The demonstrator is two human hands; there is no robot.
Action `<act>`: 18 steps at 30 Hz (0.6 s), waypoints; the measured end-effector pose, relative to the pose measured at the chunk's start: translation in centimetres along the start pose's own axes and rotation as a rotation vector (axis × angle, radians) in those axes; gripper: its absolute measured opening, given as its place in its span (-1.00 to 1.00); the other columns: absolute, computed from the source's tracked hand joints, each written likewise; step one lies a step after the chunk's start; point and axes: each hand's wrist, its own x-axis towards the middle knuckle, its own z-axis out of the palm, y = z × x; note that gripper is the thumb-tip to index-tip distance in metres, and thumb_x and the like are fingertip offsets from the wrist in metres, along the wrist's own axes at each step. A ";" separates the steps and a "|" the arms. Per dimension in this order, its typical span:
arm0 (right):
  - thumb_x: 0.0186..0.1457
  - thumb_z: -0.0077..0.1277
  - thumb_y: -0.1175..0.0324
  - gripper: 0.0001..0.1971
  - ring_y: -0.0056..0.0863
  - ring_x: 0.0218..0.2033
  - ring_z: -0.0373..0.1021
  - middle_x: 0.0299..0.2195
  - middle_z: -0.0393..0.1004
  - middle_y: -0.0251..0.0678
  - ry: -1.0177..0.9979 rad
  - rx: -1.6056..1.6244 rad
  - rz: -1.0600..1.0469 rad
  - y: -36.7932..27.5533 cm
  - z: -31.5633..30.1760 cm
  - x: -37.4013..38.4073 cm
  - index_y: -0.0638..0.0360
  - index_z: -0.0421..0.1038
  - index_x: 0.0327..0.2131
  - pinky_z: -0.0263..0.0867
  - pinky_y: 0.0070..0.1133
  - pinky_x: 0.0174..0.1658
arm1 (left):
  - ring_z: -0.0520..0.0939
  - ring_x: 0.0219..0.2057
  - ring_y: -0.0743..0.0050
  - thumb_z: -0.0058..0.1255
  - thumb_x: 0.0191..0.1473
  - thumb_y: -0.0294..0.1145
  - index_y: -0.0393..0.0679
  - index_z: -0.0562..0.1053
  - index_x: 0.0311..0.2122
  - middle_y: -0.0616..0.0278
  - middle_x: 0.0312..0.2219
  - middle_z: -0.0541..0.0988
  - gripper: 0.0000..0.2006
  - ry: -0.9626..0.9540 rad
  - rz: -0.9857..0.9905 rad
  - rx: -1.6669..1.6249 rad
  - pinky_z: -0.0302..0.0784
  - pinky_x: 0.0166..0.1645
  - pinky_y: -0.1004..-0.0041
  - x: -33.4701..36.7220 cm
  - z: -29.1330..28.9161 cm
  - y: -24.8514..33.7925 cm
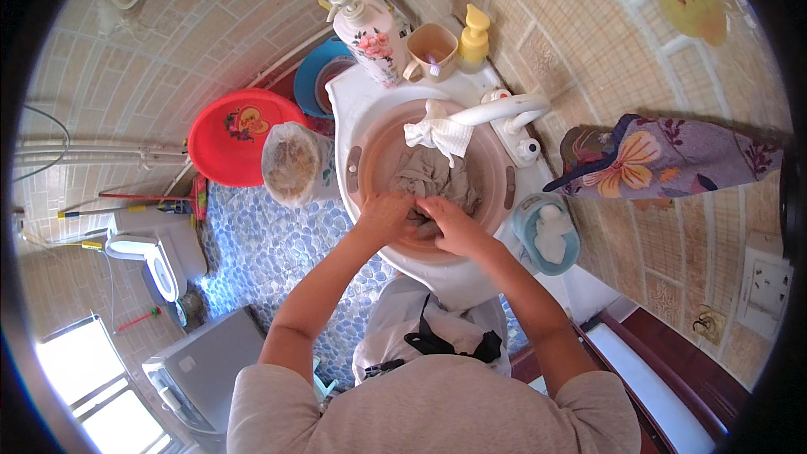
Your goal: The person washes a piece of white cloth by hand in a basin inside a sink, rinsing and wringing the fabric.
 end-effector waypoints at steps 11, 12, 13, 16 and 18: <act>-0.04 -0.12 0.16 -0.61 0.02 -0.07 0.09 -0.03 0.14 -0.13 0.506 -0.082 0.696 4.1 5.6 5.2 -0.07 0.25 -0.09 0.03 -0.17 -0.06 | 0.28 -0.10 -0.03 -0.25 0.01 -0.09 0.07 0.29 -0.08 0.09 -0.04 0.20 -0.64 0.488 -0.603 -0.142 0.16 -0.14 -0.08 9.7 6.7 2.0; -0.03 -0.15 0.13 -0.62 0.05 -0.06 0.07 -0.02 0.12 -0.11 0.434 -0.136 0.773 4.0 5.9 5.2 -0.08 0.25 -0.09 0.00 -0.11 -0.07 | 0.28 -0.10 -0.03 -0.25 0.01 -0.09 0.07 0.29 -0.08 0.09 -0.04 0.20 -0.64 0.493 -0.603 -0.138 0.16 -0.14 -0.08 9.7 6.7 1.8; -0.04 -0.13 0.16 -0.66 0.04 -0.14 0.16 -0.08 0.18 -0.08 0.458 -0.226 0.726 4.2 6.2 5.1 -0.07 0.27 -0.13 0.11 -0.17 -0.13 | 0.32 -0.14 -0.02 -0.25 0.00 -0.09 0.03 0.31 -0.13 0.09 -0.07 0.23 -0.66 0.417 -0.600 -0.126 0.19 -0.16 -0.04 9.7 6.6 1.7; -0.04 -0.14 0.19 -0.72 -0.03 -0.21 0.23 -0.14 0.21 -0.10 0.344 -0.036 0.715 7.3 6.8 5.6 -0.01 0.28 -0.22 0.21 -0.26 -0.23 | 0.43 -0.26 0.08 -0.20 -0.03 -0.14 -0.05 0.42 -0.36 0.11 -0.25 0.43 -0.75 0.445 -0.608 -0.106 0.30 -0.23 0.12 10.8 7.1 1.4; -0.05 -0.13 0.23 -0.78 -0.08 -0.37 0.32 -0.32 0.32 -0.13 0.504 -0.118 0.620 8.2 7.8 5.3 0.01 0.28 -0.29 0.26 -0.26 -0.38 | 0.51 -0.38 0.17 -0.16 -0.07 -0.19 -0.05 0.47 -0.49 0.10 -0.44 0.51 -0.79 0.371 -0.569 -0.147 0.39 -0.32 0.25 11.4 7.4 0.7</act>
